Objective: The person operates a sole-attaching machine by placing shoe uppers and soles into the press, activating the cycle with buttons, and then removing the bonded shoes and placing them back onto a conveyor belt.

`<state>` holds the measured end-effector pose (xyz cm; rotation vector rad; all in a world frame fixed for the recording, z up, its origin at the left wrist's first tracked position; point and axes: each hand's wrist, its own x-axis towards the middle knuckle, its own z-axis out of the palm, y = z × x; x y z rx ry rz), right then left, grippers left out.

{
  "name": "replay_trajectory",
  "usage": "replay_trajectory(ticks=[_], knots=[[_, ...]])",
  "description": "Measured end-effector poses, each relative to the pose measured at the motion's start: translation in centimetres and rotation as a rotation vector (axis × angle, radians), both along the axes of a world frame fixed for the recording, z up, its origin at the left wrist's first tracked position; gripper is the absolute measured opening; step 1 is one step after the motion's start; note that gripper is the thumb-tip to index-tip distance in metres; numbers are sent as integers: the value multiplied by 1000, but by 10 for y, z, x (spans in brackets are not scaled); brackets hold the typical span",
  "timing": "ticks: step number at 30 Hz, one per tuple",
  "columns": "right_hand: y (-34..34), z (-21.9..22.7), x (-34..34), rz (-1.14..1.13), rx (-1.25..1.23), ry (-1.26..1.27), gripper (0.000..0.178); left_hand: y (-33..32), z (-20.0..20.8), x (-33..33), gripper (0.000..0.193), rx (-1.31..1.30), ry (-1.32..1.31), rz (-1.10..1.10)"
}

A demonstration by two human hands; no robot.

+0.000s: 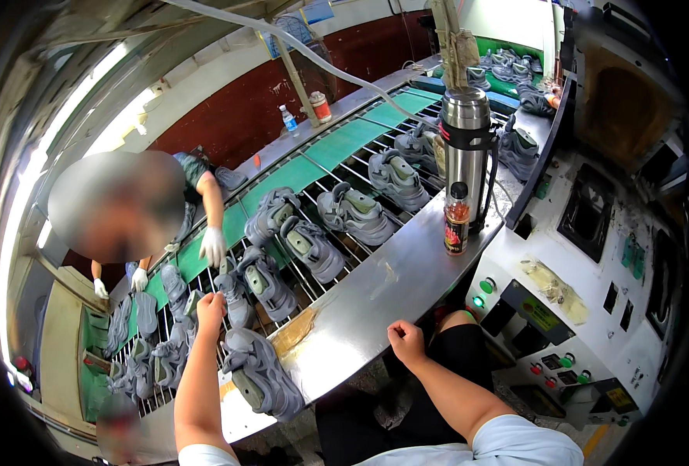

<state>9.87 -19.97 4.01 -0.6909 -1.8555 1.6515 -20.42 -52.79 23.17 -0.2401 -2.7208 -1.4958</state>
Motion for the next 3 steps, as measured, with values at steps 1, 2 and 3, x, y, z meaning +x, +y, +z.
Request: replay_trajectory(ticks=[1, 2, 3], knots=[[4, 5, -8, -4, -25, -1, 10, 19, 2, -12, 31, -81, -9, -29], [7, 15, -16, -10, -51, 1, 11, 38, 4, -23, 30, -163, -14, -59], [12, 28, -24, -18, -76, 4, 11, 48, 2, -33, 30, -169, -12, -71]])
